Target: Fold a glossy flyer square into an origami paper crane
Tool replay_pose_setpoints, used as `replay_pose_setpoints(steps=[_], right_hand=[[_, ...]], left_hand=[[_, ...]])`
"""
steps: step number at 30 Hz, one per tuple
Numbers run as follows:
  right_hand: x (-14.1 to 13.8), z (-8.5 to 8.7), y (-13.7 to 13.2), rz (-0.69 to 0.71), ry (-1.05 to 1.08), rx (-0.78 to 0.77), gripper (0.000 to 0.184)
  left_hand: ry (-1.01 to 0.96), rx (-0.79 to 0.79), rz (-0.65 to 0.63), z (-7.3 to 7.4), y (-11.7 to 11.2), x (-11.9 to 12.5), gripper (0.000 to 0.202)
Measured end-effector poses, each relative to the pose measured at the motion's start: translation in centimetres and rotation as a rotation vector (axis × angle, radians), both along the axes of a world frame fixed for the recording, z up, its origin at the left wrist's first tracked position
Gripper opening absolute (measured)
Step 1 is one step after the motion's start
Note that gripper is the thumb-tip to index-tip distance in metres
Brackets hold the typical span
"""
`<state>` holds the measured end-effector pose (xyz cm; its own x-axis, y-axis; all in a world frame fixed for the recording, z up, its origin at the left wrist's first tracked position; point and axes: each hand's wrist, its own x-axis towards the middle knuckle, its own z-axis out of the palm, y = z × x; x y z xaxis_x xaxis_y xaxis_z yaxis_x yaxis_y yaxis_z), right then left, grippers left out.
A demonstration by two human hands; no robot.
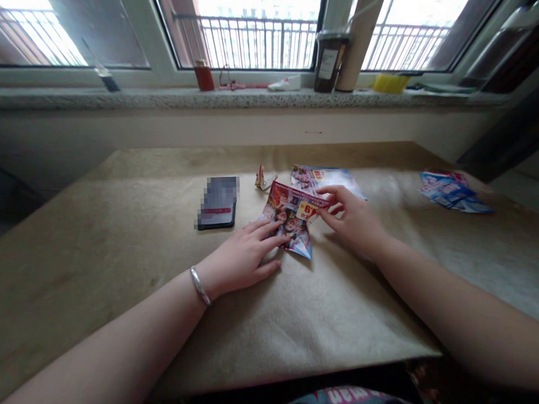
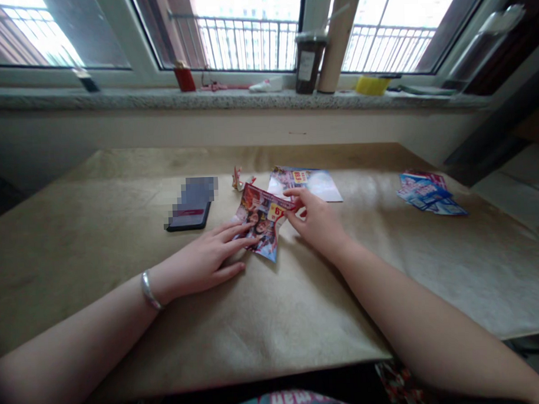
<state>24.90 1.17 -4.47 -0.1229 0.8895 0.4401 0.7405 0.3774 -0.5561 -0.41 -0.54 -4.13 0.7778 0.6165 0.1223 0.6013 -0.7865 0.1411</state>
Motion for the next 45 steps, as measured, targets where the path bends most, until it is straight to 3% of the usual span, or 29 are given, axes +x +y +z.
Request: replay_pose_setpoints(steps=[6, 13, 23, 30, 45], right_hand=[[-0.5, -0.3, 0.0, 0.102, 0.026, -0.042, 0.032], [-0.6, 0.2, -0.5, 0.142, -0.023, -0.111, 0.009], [-0.7, 0.6, -0.7, 0.247, -0.228, -0.122, 0.005], [-0.6, 0.4, -0.6, 0.312, -0.175, -0.166, 0.005], [-0.7, -0.2, 0.0, 0.128, -0.020, -0.216, 0.012]], left_hand=[[0.028, -0.005, 0.009, 0.1, -0.1, 0.1, 0.050], [0.023, 0.035, 0.000, 0.2, -0.1, 0.1, 0.047], [-0.006, 0.043, -0.007, 0.7, -0.1, 0.3, 0.045], [-0.027, 0.081, 0.031, 1.1, -0.1, 0.5, 0.036], [-0.049, 0.184, -0.010, 1.0, 0.2, 0.6, 0.021]])
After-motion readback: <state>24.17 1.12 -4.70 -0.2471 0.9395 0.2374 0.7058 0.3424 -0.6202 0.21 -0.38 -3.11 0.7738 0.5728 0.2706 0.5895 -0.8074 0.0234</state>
